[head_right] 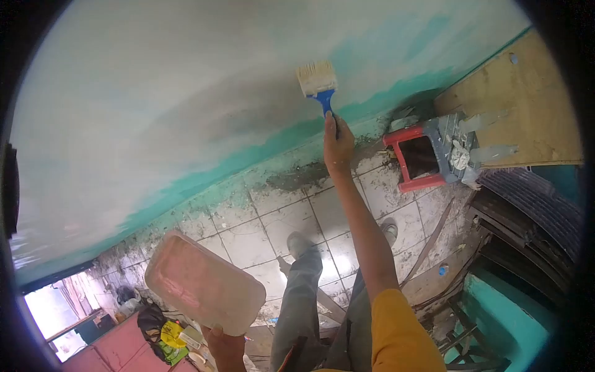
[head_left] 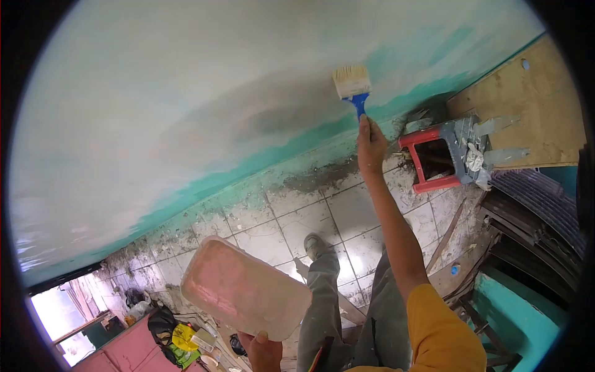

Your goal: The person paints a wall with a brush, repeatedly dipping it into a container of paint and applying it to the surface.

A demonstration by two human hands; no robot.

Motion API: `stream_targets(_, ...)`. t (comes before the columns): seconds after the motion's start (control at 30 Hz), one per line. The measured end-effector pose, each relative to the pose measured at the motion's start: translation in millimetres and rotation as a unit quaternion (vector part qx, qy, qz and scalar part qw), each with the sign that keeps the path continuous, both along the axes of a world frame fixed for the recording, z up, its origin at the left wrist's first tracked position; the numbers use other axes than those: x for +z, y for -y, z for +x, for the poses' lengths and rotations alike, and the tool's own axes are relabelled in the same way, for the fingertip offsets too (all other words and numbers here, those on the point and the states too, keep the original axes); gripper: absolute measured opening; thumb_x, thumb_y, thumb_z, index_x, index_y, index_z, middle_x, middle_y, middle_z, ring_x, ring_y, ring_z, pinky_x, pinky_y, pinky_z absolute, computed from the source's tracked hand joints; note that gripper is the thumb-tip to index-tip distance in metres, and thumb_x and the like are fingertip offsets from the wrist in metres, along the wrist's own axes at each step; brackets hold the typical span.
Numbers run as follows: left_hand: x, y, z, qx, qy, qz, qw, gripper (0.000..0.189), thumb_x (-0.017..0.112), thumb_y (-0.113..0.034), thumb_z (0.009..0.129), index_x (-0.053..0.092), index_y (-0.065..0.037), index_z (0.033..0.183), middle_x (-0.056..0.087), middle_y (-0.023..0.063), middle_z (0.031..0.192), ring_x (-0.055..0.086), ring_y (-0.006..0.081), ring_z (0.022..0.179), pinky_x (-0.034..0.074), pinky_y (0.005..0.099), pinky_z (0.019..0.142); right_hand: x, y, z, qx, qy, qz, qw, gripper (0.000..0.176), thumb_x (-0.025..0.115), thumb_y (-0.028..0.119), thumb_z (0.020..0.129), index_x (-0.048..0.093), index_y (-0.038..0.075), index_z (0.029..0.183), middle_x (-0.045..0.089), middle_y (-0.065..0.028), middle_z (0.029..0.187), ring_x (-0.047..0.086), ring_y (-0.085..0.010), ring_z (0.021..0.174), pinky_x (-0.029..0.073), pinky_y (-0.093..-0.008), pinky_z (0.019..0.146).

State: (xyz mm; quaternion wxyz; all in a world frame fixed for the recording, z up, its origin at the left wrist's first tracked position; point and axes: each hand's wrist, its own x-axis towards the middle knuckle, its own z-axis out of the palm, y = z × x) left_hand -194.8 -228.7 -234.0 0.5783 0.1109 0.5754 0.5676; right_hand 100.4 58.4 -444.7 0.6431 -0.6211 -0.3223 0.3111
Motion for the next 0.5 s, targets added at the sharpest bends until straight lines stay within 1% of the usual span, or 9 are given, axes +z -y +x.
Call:
stream_targets(0.13, -4, 12, -1, 0.005, -0.083, -0.054, 0.995, 0.087, 0.079, -0.023, 0.072, 0.03, -0.001, 0.141, 0.045, 0.014, 0.133, 0.049, 0.0304, 0.121, 0.048, 0.0486, 0.1, -75, 6, -6, -0.007, 0.156, -0.057, 0.986, 0.041, 0.049, 0.036, 0.099, 0.064, -0.002, 0.092, 0.054, -0.0107, 0.067, 0.045, -0.0187, 0.055, 0.038, -0.0367, 0.056)
stream_targets(0.17, -3, 11, 1, 0.008, -0.087, -0.052, 0.995, 0.087, 0.079, -0.023, 0.072, 0.03, -0.001, 0.141, 0.045, 0.014, 0.133, 0.049, 0.0304, 0.121, 0.048, 0.0486, 0.1, -99, 6, -2, -0.004, 0.152, -0.054, 0.987, 0.041, 0.049, 0.036, 0.099, 0.064, -0.002, 0.092, 0.054, -0.0107, 0.067, 0.045, -0.0187, 0.055, 0.038, -0.0367, 0.056)
stream_targets(0.23, 3, 5, 8, 0.001, -0.024, 0.015, 1.0, 0.086, 0.078, -0.024, 0.074, 0.03, 0.0, 0.141, 0.046, 0.0137, 0.131, 0.05, 0.0301, 0.121, 0.048, 0.0467, 0.099, -136, 11, 11, 0.079, 0.138, -0.172, 0.972, 0.038, 0.049, 0.033, 0.098, 0.061, -0.002, 0.086, 0.05, -0.0105, 0.061, 0.045, -0.02, 0.052, 0.038, -0.0383, 0.054)
stream_targets(0.27, 9, 2, 12, 0.0, -0.027, 0.017, 1.0, 0.086, 0.078, -0.024, 0.074, 0.03, 0.0, 0.141, 0.046, 0.0137, 0.131, 0.05, 0.0301, 0.121, 0.048, 0.0467, 0.099, -130, 12, 14, 0.079, 0.135, -0.17, 0.973, 0.038, 0.049, 0.033, 0.098, 0.061, -0.002, 0.086, 0.05, -0.0105, 0.061, 0.045, -0.02, 0.052, 0.038, -0.0383, 0.054)
stream_targets(0.33, 22, -4, 23, 0.029, 0.013, 0.002, 1.0, 0.09, 0.083, -0.021, 0.066, 0.033, -0.002, 0.138, 0.048, 0.0119, 0.129, 0.051, 0.0277, 0.12, 0.046, 0.0441, 0.101, -113, 13, 22, 0.098, 0.083, -0.31, 0.942, 0.038, 0.049, 0.031, 0.098, 0.057, -0.001, 0.081, 0.047, -0.0078, 0.057, 0.044, -0.0177, 0.05, 0.035, -0.0369, 0.05)
stream_targets(0.37, 27, -7, 28, 0.03, 0.014, 0.006, 0.999, 0.09, 0.083, -0.021, 0.066, 0.033, -0.002, 0.138, 0.048, 0.0119, 0.129, 0.051, 0.0277, 0.12, 0.046, 0.0441, 0.101, -99, 15, 26, 0.099, 0.085, -0.307, 0.943, 0.038, 0.049, 0.031, 0.098, 0.057, -0.001, 0.081, 0.047, -0.0078, 0.057, 0.044, -0.0177, 0.05, 0.035, -0.0369, 0.05)
stream_targets(0.43, 33, -11, 36, 0.013, 0.015, 0.021, 1.0, 0.089, 0.082, -0.019, 0.068, 0.031, -0.002, 0.14, 0.046, 0.0126, 0.133, 0.049, 0.0278, 0.124, 0.045, 0.0438, 0.102, -59, 23, 39, 0.113, -0.075, -0.307, 0.942, 0.035, 0.047, 0.03, 0.099, 0.063, -0.001, 0.091, 0.05, -0.0044, 0.062, 0.044, -0.0141, 0.05, 0.036, -0.0325, 0.046)
stream_targets(0.47, 35, -14, 40, 0.013, 0.021, 0.027, 0.999, 0.089, 0.082, -0.019, 0.068, 0.031, -0.002, 0.14, 0.046, 0.0126, 0.133, 0.049, 0.0278, 0.124, 0.045, 0.0438, 0.102, -33, 32, 47, 0.111, -0.069, -0.302, 0.944, 0.035, 0.047, 0.03, 0.099, 0.063, -0.001, 0.091, 0.05, -0.0044, 0.062, 0.044, -0.0141, 0.05, 0.036, -0.0325, 0.046)
stream_targets(0.5, 36, -20, 44, -0.006, 0.01, 0.011, 1.0, 0.087, 0.078, -0.016, 0.07, 0.03, -0.002, 0.141, 0.045, 0.0132, 0.134, 0.047, 0.0279, 0.125, 0.045, 0.0436, 0.102, -5, 40, 53, 0.132, -0.074, -0.26, 0.954, 0.03, 0.05, 0.029, 0.098, 0.063, 0.002, 0.103, 0.053, -0.0024, 0.069, 0.044, -0.0107, 0.048, 0.038, -0.0288, 0.045)
